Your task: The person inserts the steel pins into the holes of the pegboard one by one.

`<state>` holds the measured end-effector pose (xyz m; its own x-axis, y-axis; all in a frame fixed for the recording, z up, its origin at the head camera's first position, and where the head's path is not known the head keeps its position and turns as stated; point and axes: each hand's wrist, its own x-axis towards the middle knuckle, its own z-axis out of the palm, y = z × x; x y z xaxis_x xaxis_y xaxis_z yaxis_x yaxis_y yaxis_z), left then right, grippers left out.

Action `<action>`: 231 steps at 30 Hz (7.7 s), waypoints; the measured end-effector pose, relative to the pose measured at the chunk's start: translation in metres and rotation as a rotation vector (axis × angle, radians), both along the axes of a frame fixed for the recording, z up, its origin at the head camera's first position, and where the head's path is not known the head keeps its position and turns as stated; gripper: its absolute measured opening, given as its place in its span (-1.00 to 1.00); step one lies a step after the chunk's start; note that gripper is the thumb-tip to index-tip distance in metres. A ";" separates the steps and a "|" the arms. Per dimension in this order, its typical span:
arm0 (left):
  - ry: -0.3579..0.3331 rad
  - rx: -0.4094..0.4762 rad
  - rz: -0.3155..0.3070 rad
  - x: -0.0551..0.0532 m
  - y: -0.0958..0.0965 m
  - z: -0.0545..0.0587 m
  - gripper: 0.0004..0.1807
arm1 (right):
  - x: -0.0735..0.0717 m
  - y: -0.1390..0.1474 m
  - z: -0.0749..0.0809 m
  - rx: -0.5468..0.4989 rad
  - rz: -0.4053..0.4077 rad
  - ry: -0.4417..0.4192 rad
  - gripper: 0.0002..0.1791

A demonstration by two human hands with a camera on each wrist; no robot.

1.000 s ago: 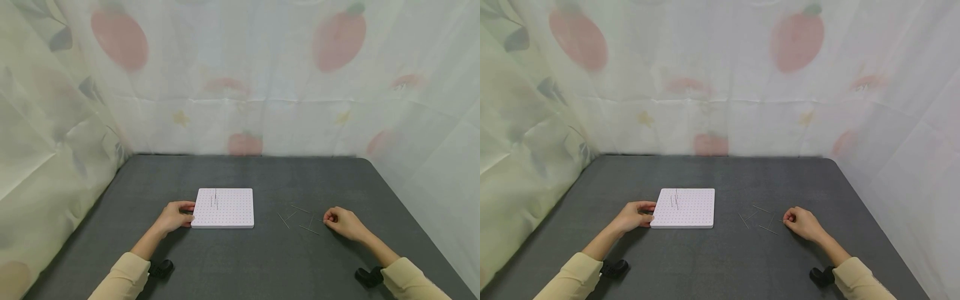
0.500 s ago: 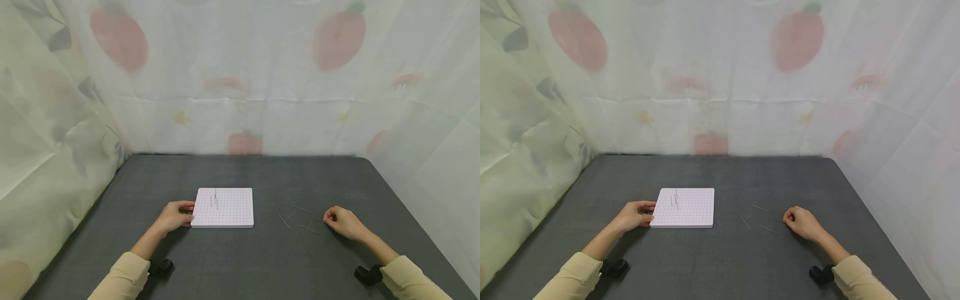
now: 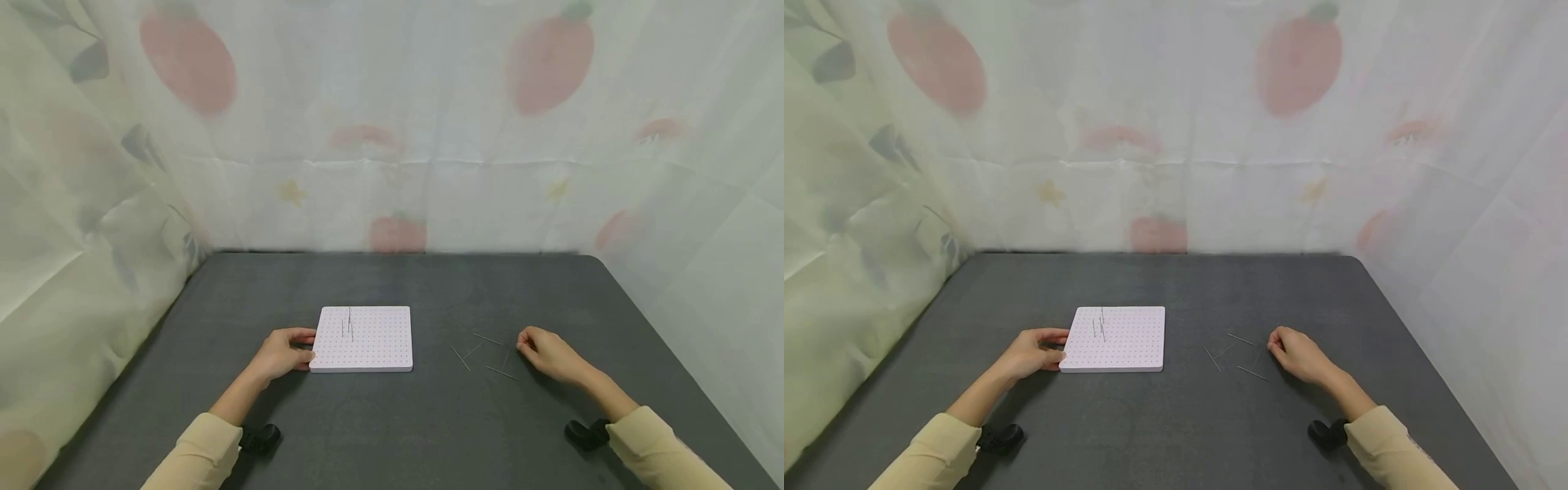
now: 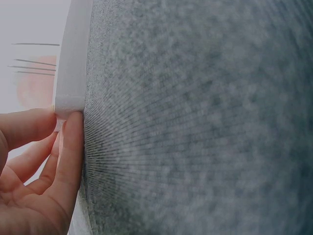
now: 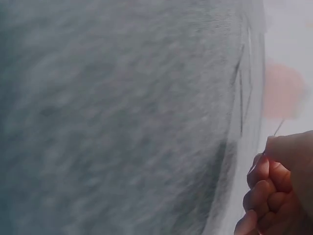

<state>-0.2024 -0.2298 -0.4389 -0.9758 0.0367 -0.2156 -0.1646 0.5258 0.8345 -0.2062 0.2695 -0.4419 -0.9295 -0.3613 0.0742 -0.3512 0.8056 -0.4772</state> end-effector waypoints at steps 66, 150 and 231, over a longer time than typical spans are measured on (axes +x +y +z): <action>-0.005 0.003 -0.018 0.001 0.001 0.001 -0.45 | -0.048 -0.151 0.018 -0.380 -0.018 0.071 -0.91; 0.006 -0.014 -0.003 0.001 -0.002 -0.001 -0.44 | -0.060 -0.268 0.001 -0.179 0.153 0.123 -0.94; 0.006 0.009 -0.019 0.003 0.003 0.007 -0.42 | -0.012 -0.064 0.026 -0.182 0.257 0.182 -0.84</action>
<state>-0.1992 -0.2267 -0.4319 -0.9762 0.0568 -0.2094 -0.1498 0.5216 0.8399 -0.2184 0.2050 -0.4159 -0.7759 -0.5469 0.3146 -0.6233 0.5875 -0.5160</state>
